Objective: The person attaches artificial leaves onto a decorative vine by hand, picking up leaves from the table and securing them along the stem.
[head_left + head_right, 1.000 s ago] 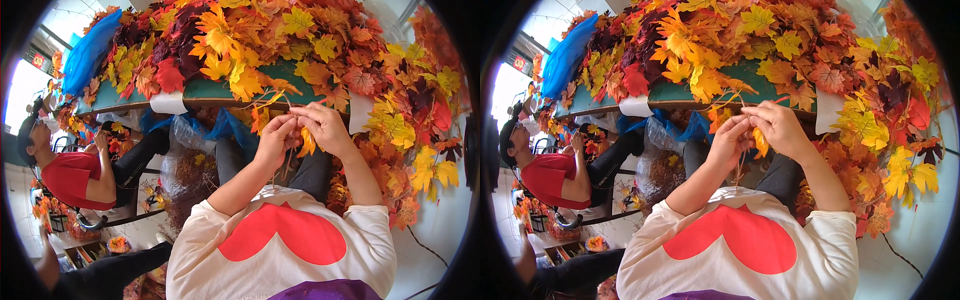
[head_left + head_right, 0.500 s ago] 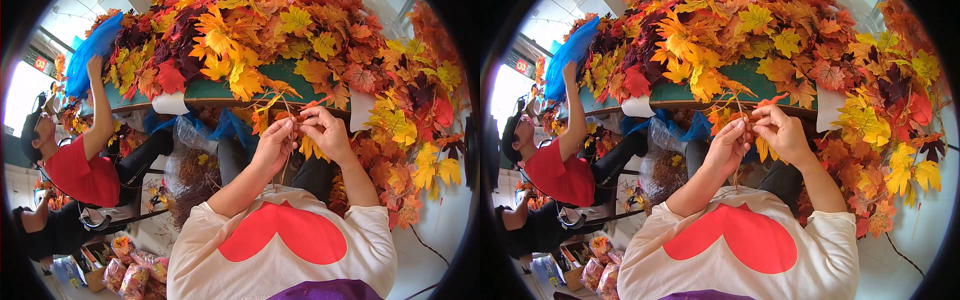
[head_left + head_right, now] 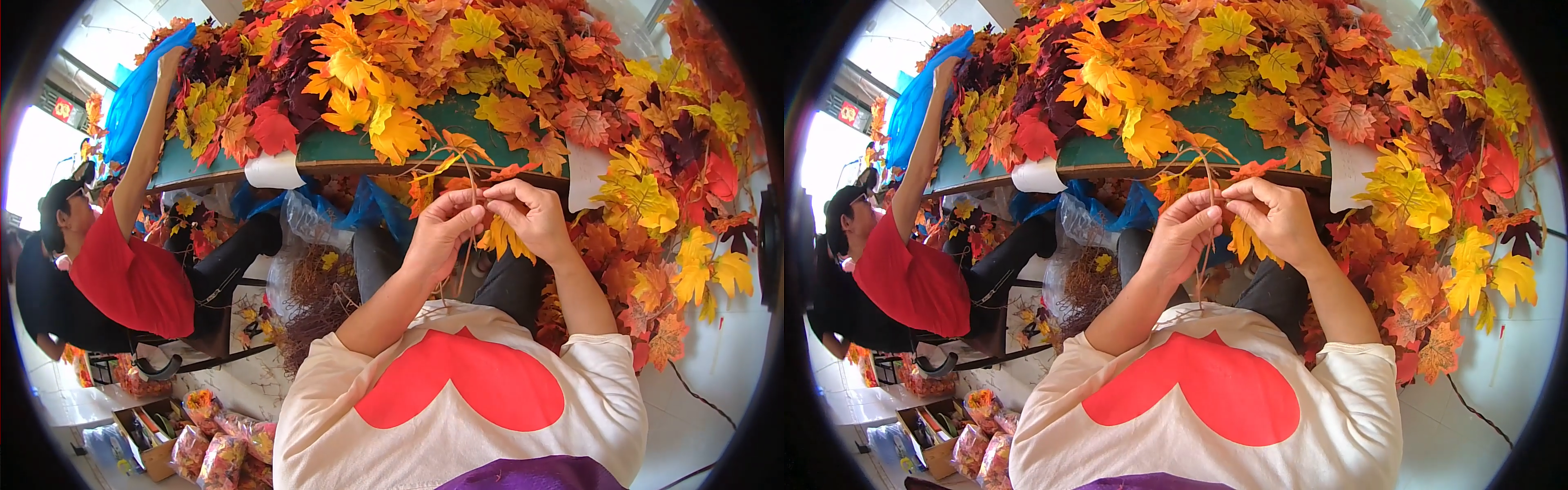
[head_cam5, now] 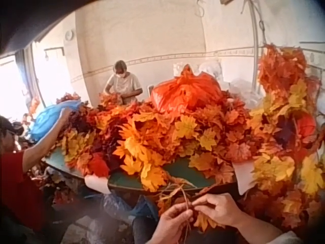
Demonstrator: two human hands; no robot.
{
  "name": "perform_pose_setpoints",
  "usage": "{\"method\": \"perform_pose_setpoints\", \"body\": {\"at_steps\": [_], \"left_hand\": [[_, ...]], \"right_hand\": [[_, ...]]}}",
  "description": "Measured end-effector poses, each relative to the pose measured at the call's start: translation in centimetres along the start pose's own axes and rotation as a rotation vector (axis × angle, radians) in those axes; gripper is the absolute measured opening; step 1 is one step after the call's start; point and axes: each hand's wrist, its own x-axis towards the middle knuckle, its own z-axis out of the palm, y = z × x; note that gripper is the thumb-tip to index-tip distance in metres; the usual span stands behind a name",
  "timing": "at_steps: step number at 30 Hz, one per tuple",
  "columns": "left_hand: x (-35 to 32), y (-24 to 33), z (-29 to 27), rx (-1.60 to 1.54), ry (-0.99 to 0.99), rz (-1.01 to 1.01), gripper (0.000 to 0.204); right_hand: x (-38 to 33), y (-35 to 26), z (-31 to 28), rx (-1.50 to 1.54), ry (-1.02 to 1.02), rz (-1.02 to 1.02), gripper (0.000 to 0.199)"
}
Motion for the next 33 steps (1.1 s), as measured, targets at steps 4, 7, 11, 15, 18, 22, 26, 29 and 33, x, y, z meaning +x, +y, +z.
{"method": "perform_pose_setpoints", "body": {"at_steps": [4, 7, 11, 15, 18, 22, 26, 29, 33], "left_hand": [[0.2, 0.1, -0.3, 0.108, 0.135, 0.056, 0.018], [0.2, 0.0, -1.1, 0.017, 0.147, -0.002, 0.020], [0.1, -0.1, -1.2, -0.052, 0.122, -0.076, 0.020], [0.2, -0.3, -1.1, -0.056, 0.160, -0.067, 0.020], [0.0, -0.2, -0.6, -0.092, 0.170, -0.051, 0.018], [-0.1, -0.2, -0.4, -0.125, 0.172, -0.019, 0.016], [-0.2, -0.3, -0.2, -0.114, 0.149, -0.004, 0.017], [-0.2, -0.5, -0.3, -0.101, 0.148, 0.012, 0.018], [-0.1, -0.8, -0.6, -0.107, 0.129, 0.035, 0.017]], "right_hand": [[-0.1, 0.0, 0.4, 0.016, 0.007, 0.035, 0.022], [-0.2, 0.5, 0.7, -0.024, -0.003, 0.005, 0.022], [-0.2, 0.7, 1.1, 0.002, -0.017, 0.010, 0.017], [-0.1, 0.4, 1.1, -0.009, -0.021, 0.040, 0.016], [-0.3, 0.4, 1.2, -0.018, -0.025, 0.047, 0.016], [-0.4, 0.2, 1.2, -0.016, -0.029, 0.049, 0.015], [-0.5, 0.0, 1.3, 0.005, -0.019, 0.059, 0.014], [-0.6, -0.1, 1.2, 0.000, -0.022, 0.080, 0.013], [-0.6, -0.3, 1.2, -0.011, -0.028, 0.087, 0.013]]}}
